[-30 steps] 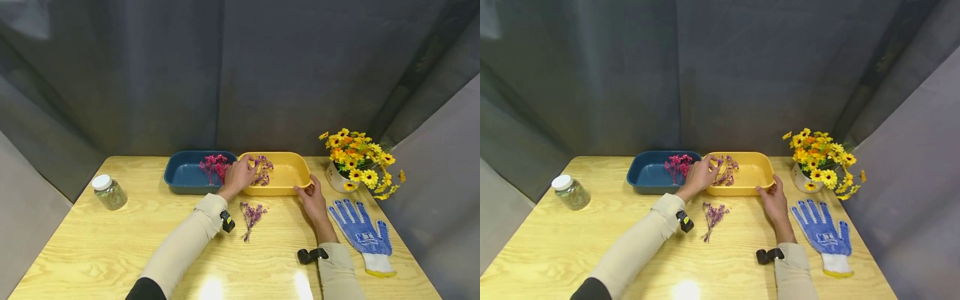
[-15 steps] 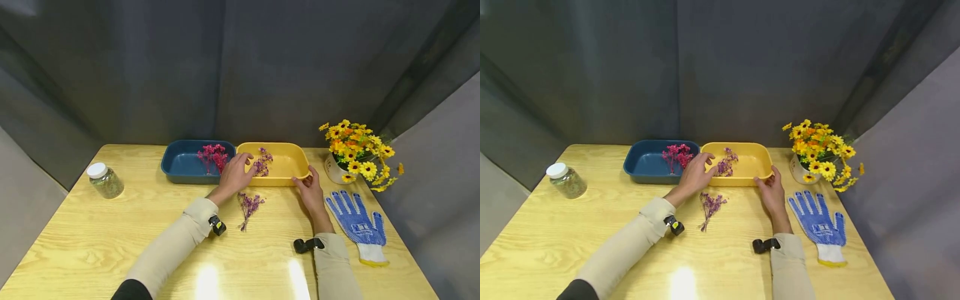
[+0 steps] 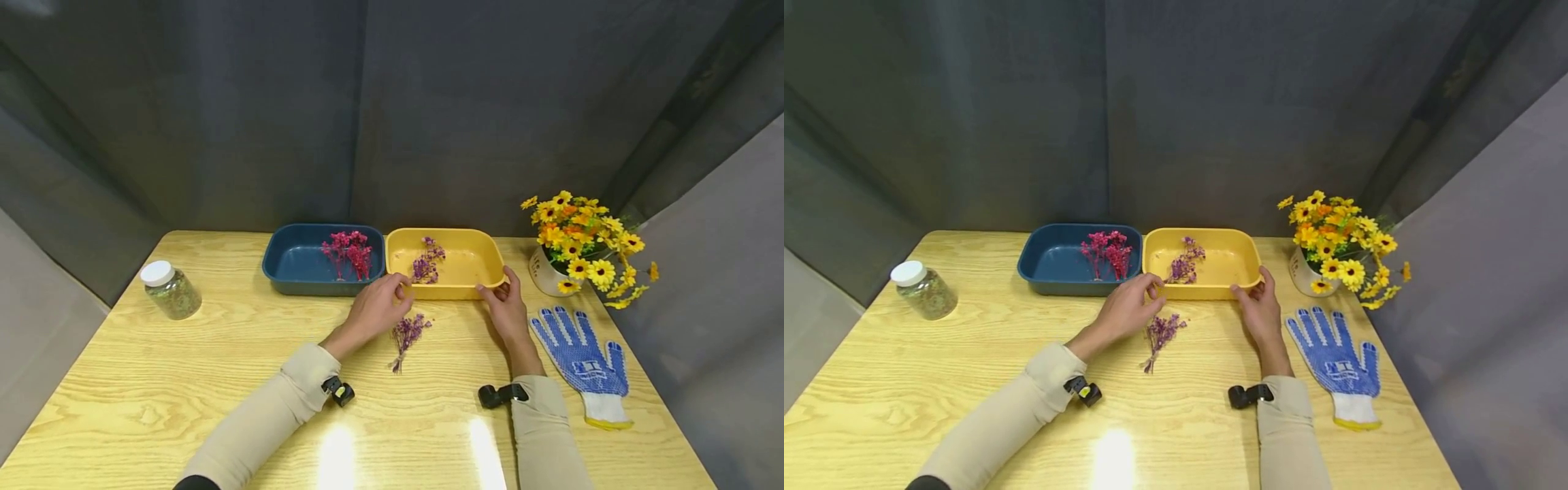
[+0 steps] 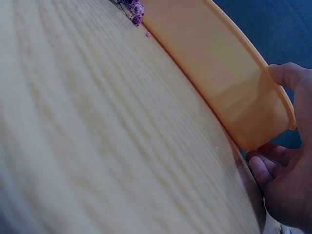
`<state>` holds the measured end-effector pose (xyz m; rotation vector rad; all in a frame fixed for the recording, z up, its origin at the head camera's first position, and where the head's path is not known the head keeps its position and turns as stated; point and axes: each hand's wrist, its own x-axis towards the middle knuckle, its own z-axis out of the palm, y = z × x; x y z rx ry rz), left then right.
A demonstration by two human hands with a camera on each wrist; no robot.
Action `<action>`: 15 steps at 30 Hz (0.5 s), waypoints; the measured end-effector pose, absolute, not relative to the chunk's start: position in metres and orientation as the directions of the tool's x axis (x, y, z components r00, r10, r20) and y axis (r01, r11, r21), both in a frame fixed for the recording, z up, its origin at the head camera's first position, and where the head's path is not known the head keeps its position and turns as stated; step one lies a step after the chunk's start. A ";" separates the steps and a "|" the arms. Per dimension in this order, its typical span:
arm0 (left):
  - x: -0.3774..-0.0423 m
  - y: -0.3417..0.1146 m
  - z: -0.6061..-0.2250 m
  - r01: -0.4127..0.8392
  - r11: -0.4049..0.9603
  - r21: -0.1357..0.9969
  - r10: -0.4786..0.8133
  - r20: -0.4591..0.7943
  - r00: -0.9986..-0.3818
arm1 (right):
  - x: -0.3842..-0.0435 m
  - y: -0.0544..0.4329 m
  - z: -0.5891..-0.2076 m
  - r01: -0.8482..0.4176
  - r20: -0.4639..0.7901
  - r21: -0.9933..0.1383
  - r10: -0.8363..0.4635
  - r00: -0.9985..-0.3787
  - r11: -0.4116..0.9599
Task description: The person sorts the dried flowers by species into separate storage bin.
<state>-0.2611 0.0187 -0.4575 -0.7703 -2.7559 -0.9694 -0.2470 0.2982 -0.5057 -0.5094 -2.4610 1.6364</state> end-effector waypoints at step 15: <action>-0.233 0.010 -0.476 0.465 0.767 0.443 0.518 0.002 -0.856 | -0.247 0.299 -0.506 0.198 -0.071 -0.920 0.353 -0.933 0.338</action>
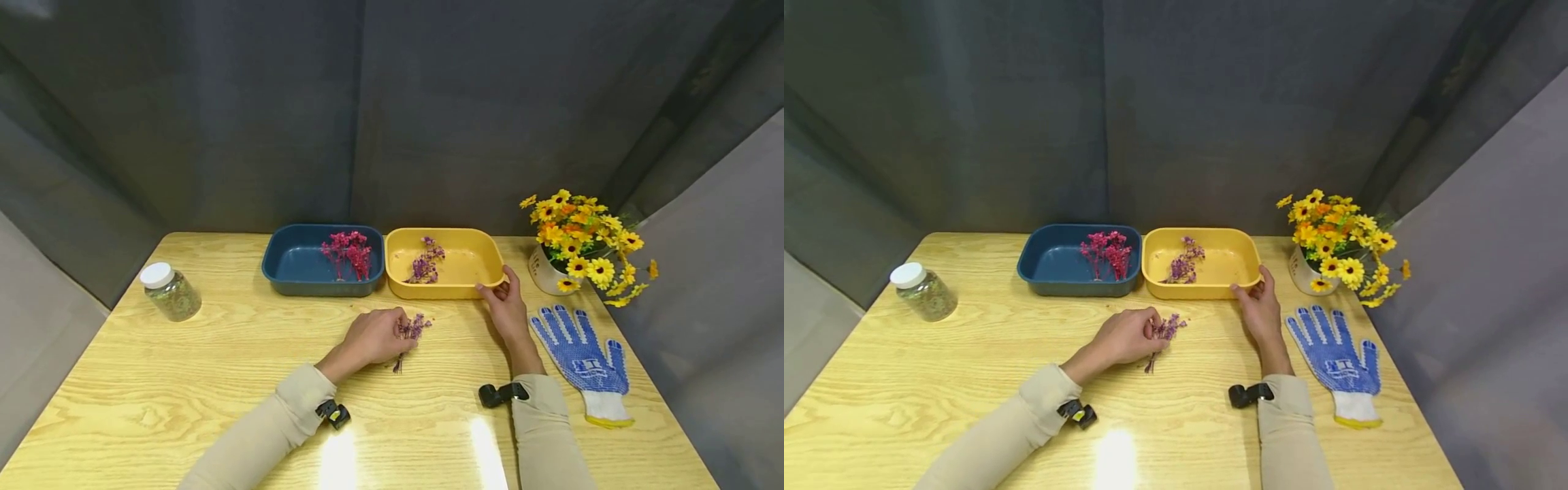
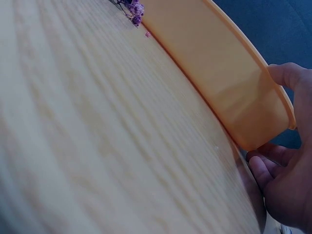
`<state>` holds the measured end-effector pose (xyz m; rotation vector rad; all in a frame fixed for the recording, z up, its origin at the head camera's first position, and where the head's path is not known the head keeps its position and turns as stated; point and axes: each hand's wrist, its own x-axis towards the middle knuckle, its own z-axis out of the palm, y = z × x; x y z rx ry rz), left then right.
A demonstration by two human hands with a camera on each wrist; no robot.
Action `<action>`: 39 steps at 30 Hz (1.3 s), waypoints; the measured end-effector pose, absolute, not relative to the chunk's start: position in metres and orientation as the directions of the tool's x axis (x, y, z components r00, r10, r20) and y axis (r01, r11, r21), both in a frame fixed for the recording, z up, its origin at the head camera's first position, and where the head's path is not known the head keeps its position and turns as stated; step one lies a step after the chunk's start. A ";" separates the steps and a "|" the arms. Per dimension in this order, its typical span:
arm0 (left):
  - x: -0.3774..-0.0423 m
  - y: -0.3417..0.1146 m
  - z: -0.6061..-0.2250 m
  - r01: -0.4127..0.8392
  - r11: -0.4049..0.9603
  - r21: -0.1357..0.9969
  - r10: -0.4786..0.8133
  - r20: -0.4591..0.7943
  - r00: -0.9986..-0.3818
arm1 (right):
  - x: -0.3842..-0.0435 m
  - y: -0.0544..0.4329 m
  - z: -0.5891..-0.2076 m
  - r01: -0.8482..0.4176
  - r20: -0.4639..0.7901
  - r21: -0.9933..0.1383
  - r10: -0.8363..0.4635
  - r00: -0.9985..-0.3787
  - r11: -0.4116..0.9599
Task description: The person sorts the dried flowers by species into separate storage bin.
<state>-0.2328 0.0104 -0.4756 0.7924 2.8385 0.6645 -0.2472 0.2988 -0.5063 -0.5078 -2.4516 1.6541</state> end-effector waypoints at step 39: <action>-0.223 0.006 -0.480 0.428 0.821 0.377 0.453 0.025 -0.891 | -0.247 0.299 -0.508 0.198 -0.071 -0.926 0.367 -0.928 0.321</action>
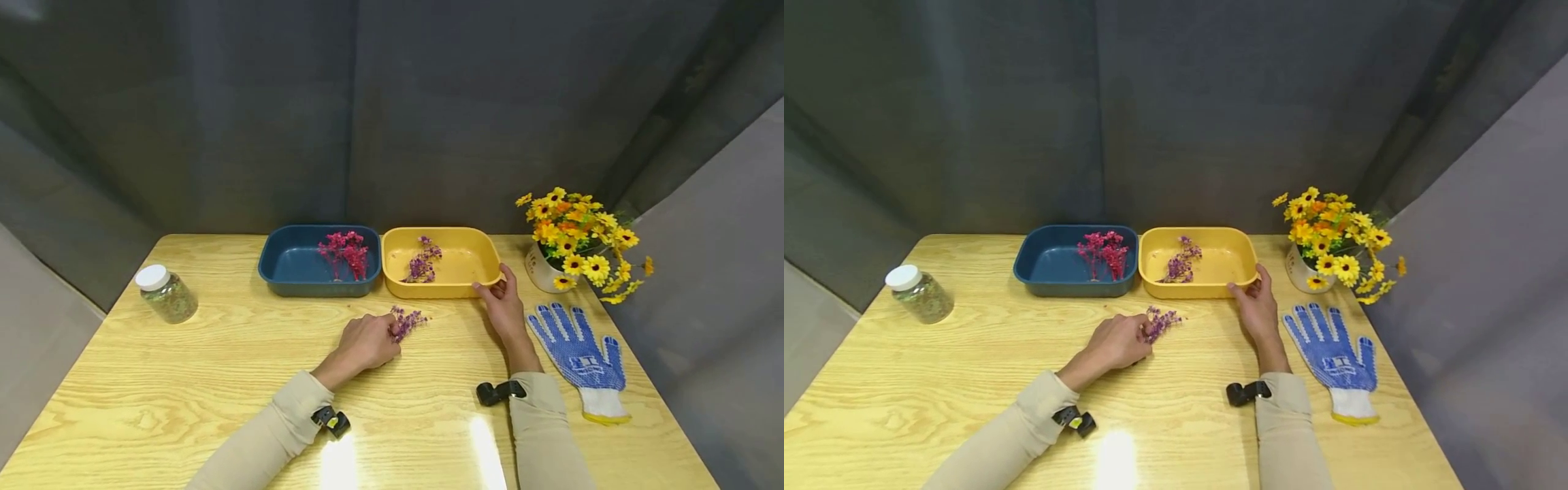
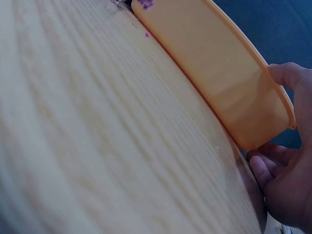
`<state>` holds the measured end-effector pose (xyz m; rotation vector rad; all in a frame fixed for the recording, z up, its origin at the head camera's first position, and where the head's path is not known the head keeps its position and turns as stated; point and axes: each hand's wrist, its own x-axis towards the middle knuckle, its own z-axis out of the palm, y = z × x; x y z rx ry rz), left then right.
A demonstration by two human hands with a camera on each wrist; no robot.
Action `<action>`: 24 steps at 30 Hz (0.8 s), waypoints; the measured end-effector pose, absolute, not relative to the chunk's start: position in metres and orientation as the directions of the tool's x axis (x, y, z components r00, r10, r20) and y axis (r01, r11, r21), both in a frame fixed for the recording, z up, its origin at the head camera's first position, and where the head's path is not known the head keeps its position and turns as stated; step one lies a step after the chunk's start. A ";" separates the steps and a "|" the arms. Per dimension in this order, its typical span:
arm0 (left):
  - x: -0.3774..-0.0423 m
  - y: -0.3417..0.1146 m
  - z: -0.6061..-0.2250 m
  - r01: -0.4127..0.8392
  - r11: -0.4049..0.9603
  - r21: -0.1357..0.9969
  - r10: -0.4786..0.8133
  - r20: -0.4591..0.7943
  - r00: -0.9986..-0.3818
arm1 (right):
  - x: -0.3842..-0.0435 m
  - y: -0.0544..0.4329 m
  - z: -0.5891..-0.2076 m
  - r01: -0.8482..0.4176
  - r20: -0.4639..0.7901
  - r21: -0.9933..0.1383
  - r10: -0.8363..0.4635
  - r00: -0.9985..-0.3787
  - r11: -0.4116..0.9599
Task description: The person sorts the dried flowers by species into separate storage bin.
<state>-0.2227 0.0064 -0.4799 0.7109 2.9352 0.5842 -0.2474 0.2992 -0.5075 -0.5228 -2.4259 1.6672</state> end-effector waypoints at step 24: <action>-0.239 0.005 -0.456 0.442 0.641 0.628 0.332 0.292 -0.897 | -0.249 0.298 -0.506 0.203 -0.073 -0.923 0.370 -0.926 0.327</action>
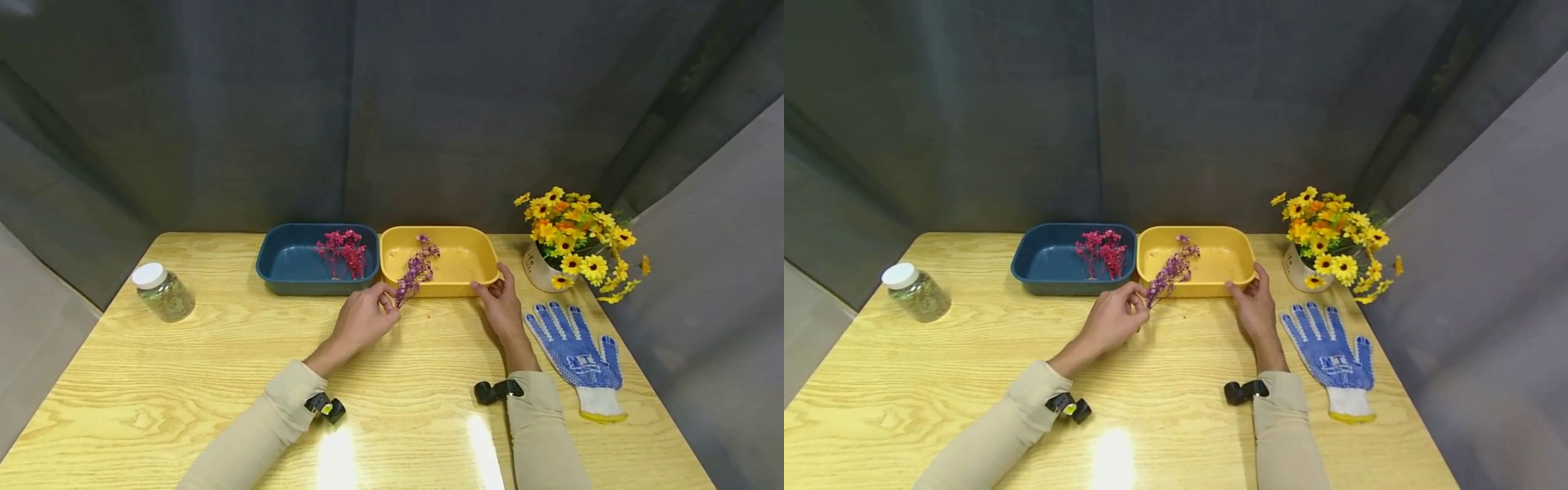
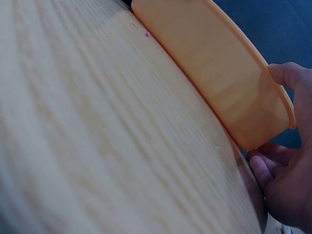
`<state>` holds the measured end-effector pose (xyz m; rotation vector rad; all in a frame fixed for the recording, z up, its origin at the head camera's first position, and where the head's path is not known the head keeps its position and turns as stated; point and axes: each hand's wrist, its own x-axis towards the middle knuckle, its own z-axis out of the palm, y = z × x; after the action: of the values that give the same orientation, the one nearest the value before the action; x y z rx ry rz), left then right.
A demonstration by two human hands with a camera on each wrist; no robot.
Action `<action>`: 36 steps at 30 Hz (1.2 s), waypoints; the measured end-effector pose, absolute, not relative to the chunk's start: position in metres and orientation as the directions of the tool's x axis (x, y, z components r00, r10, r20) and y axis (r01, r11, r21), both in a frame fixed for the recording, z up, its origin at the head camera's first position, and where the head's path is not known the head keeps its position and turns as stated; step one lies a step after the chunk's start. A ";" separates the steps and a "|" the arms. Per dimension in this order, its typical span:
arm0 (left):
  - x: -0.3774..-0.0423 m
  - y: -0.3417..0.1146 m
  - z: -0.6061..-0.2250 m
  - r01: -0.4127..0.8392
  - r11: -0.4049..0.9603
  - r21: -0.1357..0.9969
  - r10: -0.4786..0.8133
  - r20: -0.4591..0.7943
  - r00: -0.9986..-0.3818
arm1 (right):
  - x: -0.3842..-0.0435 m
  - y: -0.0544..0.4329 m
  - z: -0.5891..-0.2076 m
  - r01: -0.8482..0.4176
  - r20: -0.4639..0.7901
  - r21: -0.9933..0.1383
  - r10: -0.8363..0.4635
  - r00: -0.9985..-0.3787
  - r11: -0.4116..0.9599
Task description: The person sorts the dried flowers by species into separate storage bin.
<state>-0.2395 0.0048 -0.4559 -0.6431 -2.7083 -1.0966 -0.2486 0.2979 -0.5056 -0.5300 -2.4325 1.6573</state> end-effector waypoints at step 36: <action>-0.312 0.046 -0.437 0.413 0.709 0.571 0.234 0.361 -0.902 | -0.248 0.299 -0.508 0.202 -0.069 -0.921 0.370 -0.926 0.334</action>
<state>-0.3122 0.0464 -0.4368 -0.5134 -2.6551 -0.9803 -0.2479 0.2990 -0.5079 -0.5280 -2.4371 1.6473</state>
